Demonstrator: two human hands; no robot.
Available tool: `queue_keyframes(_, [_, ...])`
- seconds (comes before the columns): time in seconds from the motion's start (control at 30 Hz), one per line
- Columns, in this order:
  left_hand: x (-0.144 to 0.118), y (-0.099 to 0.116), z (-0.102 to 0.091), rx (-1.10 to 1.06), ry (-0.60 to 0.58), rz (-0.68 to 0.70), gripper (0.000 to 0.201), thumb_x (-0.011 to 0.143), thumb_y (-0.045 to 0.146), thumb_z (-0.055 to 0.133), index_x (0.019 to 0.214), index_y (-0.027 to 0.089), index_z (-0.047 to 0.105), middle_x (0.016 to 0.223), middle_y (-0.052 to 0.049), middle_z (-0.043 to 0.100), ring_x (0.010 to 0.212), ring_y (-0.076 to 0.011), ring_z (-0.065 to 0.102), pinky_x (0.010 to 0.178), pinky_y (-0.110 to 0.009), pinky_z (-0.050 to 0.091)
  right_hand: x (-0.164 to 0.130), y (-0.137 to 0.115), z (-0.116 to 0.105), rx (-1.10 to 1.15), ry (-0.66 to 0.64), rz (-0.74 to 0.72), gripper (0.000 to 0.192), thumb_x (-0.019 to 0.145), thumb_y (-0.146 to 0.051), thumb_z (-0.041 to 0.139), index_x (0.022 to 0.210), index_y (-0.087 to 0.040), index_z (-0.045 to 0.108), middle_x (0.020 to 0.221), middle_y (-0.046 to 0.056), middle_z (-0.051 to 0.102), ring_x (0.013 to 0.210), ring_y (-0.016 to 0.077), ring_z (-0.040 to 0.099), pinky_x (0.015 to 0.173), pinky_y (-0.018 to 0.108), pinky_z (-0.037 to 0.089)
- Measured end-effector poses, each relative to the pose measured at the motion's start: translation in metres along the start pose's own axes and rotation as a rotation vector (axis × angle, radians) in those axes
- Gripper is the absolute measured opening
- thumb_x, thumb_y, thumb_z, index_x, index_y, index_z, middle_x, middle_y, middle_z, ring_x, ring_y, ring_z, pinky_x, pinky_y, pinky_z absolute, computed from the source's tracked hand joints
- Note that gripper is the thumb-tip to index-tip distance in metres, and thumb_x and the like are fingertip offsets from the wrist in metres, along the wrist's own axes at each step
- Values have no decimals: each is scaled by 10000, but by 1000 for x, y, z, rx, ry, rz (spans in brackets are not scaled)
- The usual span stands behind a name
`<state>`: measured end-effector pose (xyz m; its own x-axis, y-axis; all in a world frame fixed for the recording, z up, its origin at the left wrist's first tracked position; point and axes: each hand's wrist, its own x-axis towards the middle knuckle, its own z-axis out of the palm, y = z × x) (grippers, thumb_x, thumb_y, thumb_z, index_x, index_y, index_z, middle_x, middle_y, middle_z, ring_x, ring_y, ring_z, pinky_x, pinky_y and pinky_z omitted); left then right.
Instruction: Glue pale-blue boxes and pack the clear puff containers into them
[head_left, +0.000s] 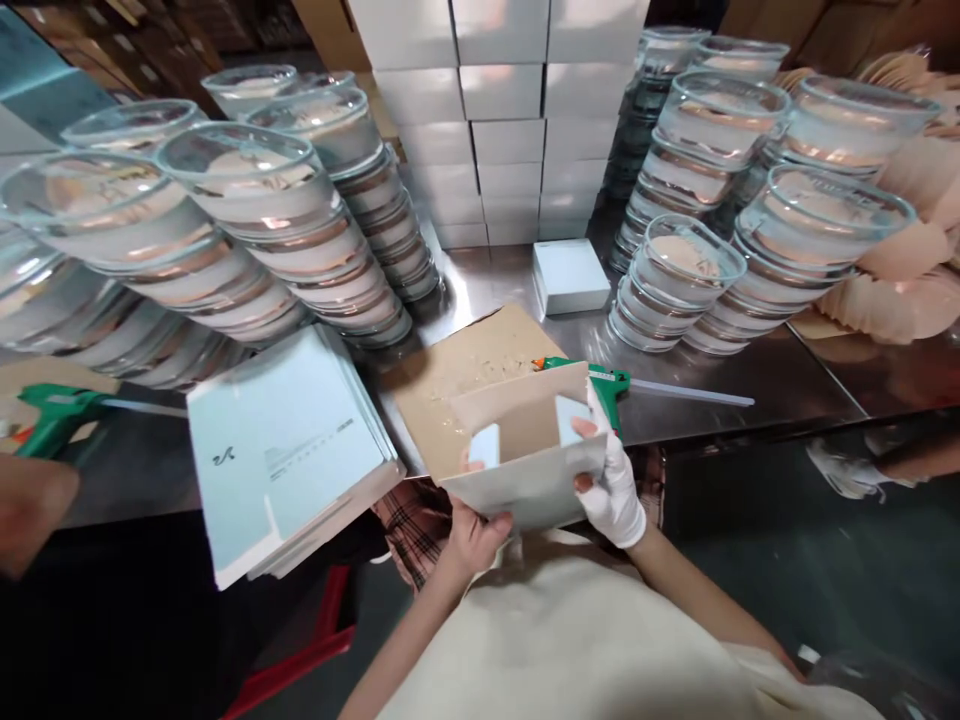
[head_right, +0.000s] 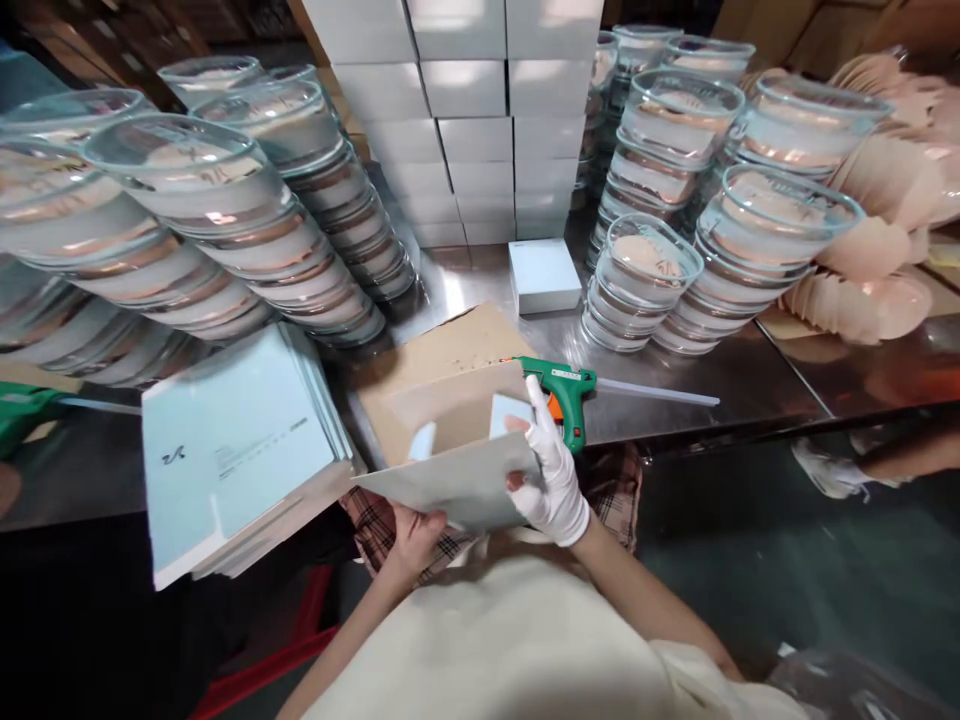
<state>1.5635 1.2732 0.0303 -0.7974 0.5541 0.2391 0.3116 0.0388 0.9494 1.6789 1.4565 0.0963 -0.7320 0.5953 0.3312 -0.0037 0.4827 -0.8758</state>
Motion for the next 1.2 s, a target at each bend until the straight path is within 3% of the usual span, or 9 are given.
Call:
queue_keyframes(0.1, [-3,3,6,-52,65,12,616,955,799,437,1221,267,595,1086,-122,671,958,-263,675,885,-421,588,3,-6,3,90,77,40,618,922,-804,482,943,-236,722,1343,167,701,1289,381,657,1169,534,465])
queue_keyframes(0.2, [2,13,9,-54,55,169,547,964,692,586,1329,285,555,1197,-123,669,1055,-250,693,965,-412,570,3,-9,14,219,312,192,297,949,-527,597,1101,-271,608,1469,124,646,1334,303,635,1171,488,471])
queue_keyframes(0.27, [10,20,3,-20,-51,321,568,888,631,748,1314,288,599,1221,-116,686,1064,-252,706,928,-387,582,4,-6,14,307,358,209,413,907,-410,633,1285,-309,499,1578,103,557,1349,260,628,1134,455,509])
queue_keyframes(0.37, [21,23,-14,64,-101,378,422,830,526,851,1143,270,729,1109,-81,738,989,-243,725,857,-346,584,11,4,-7,213,194,263,432,952,-474,541,1336,-280,502,1510,123,612,1239,257,691,1030,422,571])
queue_keyframes(0.47, [25,18,-27,110,30,232,361,836,520,842,1059,247,768,1030,-75,757,1015,-267,723,935,-388,567,32,19,-39,-305,82,475,453,982,-573,467,1174,-207,651,1256,171,733,1148,322,721,1015,468,556])
queue_keyframes(0.63, [30,12,-20,90,95,83,421,835,609,796,1022,233,772,1048,-90,737,1108,-288,682,993,-422,543,71,48,-62,-576,-180,806,388,723,-515,802,895,-182,706,1039,206,777,1052,406,735,904,459,553])
queue_keyframes(0.8, [40,13,-7,33,180,27,485,864,678,728,1047,229,747,1054,-82,710,1064,-266,683,933,-381,550,72,60,-59,-250,-96,809,286,699,-465,733,663,-211,607,676,89,713,710,266,716,636,334,549])
queue_keyframes(1.03, [45,22,-3,32,115,1,346,891,529,774,1080,240,763,1080,-71,726,1056,-256,684,959,-379,531,51,15,-51,257,293,565,413,697,-553,793,798,-232,553,706,27,712,570,168,630,535,294,531])
queue_keyframes(1.2, [50,37,7,81,122,52,303,903,496,775,1082,251,759,1094,-74,727,1126,-272,659,1002,-401,507,26,-23,-51,344,66,512,287,798,-488,798,805,-211,724,669,28,700,514,156,574,490,307,516])
